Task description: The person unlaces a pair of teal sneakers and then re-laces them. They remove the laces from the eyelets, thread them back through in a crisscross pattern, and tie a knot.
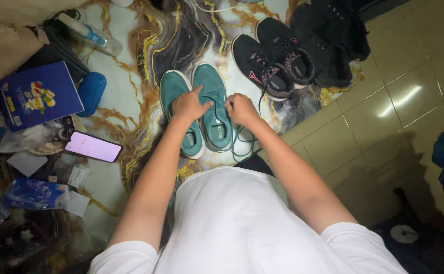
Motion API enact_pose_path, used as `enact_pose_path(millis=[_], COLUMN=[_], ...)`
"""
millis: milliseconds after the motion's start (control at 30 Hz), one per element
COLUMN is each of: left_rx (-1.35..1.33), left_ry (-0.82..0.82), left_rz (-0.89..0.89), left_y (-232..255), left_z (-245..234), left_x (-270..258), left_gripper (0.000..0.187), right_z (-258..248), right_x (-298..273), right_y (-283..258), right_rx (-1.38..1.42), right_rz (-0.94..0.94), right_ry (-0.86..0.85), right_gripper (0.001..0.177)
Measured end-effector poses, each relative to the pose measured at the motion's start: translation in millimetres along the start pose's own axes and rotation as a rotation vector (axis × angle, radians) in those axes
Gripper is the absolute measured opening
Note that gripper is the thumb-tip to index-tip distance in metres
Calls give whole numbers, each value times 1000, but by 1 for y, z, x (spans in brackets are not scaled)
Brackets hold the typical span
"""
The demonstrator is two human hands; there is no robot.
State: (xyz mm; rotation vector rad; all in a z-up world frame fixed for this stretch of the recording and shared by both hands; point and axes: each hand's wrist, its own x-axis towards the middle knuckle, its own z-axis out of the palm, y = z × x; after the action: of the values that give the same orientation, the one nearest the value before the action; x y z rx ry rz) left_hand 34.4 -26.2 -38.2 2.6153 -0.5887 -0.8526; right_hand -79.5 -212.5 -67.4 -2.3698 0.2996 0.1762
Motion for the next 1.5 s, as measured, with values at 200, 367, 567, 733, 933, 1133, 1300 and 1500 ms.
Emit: enact_pose_path(millis=[200, 367, 567, 733, 933, 1133, 1300, 1500], left_rx=[65, 108, 129, 89, -247, -1299, -692, -551], left_ry=[-88, -150, -121, -87, 93, -804, -822, -913], left_rz=[-33, -62, -62, 14, 276, 43, 410, 340], left_y=[7, 8, 7, -4, -46, -36, 40, 111], left_z=[-6, -7, -2, 7, 43, 135, 184, 218], left_x=[5, 11, 10, 17, -26, -132, -164, -190], left_gripper=[83, 83, 83, 80, 31, 13, 27, 31], right_z=[-15, -17, -14, -6, -20, -27, -31, -55], right_x=[-11, -21, -23, -27, -77, -187, -268, -337], right_y=[0, -1, 5, 17, 48, 91, 118, 175], right_rx=[56, 91, 75, 165, 255, 721, 716, 496], right_rz=[56, 102, 124, 40, 119, 427, 484, 372], right_ry=[-27, -46, -99, 32, 102, -270, -419, -495], right_gripper=[12, 14, 14, 17, 18, 22, 26, 31])
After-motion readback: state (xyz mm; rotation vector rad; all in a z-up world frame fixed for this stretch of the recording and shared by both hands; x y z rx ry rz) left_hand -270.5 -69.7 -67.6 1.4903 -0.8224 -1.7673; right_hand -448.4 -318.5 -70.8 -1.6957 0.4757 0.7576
